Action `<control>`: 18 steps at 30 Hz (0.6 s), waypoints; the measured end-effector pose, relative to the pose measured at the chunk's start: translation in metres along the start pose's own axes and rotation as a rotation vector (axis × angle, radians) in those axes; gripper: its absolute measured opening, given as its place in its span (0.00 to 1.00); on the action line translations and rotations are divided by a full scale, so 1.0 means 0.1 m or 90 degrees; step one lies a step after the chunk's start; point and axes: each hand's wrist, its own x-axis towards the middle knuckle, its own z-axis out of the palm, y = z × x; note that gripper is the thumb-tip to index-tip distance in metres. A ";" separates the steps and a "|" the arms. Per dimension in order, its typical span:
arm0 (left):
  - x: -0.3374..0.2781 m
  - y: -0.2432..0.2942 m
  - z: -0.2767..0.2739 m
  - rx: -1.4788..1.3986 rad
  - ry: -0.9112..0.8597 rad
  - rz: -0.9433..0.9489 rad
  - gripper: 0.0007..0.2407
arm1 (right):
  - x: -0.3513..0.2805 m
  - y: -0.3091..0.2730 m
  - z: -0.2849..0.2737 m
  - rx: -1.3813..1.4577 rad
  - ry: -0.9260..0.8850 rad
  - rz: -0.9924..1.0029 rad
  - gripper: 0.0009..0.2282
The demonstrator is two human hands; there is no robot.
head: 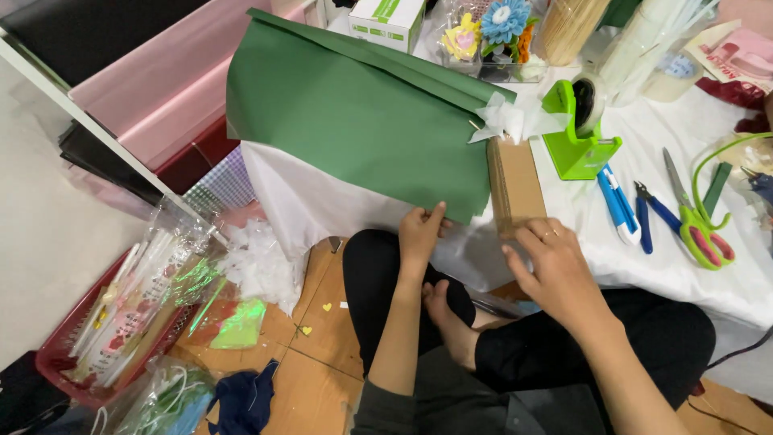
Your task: The person places tissue paper into a small cardboard box and then cuts a large sheet of green wrapping paper using a utility knife. They fold the paper and wrap it around the box, securing it with tape.
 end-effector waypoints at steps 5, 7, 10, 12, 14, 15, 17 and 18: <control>0.13 0.19 -0.13 -0.052 -0.022 0.032 0.15 | 0.34 -0.18 0.23 -0.242 0.011 -0.073 0.10; 0.09 0.33 -0.21 -0.101 -0.025 0.037 0.12 | 0.45 -0.24 0.31 -0.277 -0.007 0.016 0.24; -0.05 0.58 -0.37 -0.075 -0.033 0.055 0.13 | 0.77 0.05 0.42 -0.262 -0.058 0.214 0.34; -0.10 0.59 -0.44 -0.073 -0.037 0.055 0.12 | 0.79 0.13 0.45 -0.248 0.004 0.202 0.30; -0.14 0.56 -0.49 -0.075 -0.041 0.052 0.12 | 0.77 0.21 0.45 -0.236 0.061 0.189 0.26; -0.17 0.53 -0.51 -0.079 -0.027 0.048 0.12 | 0.73 0.24 0.44 -0.243 0.091 0.184 0.24; -0.17 0.36 -0.58 -0.083 -0.014 0.039 0.11 | 0.65 0.26 0.42 -0.250 0.116 0.181 0.22; -0.15 0.23 -0.62 -0.083 0.007 0.043 0.12 | 0.60 0.25 0.41 -0.227 0.139 0.163 0.20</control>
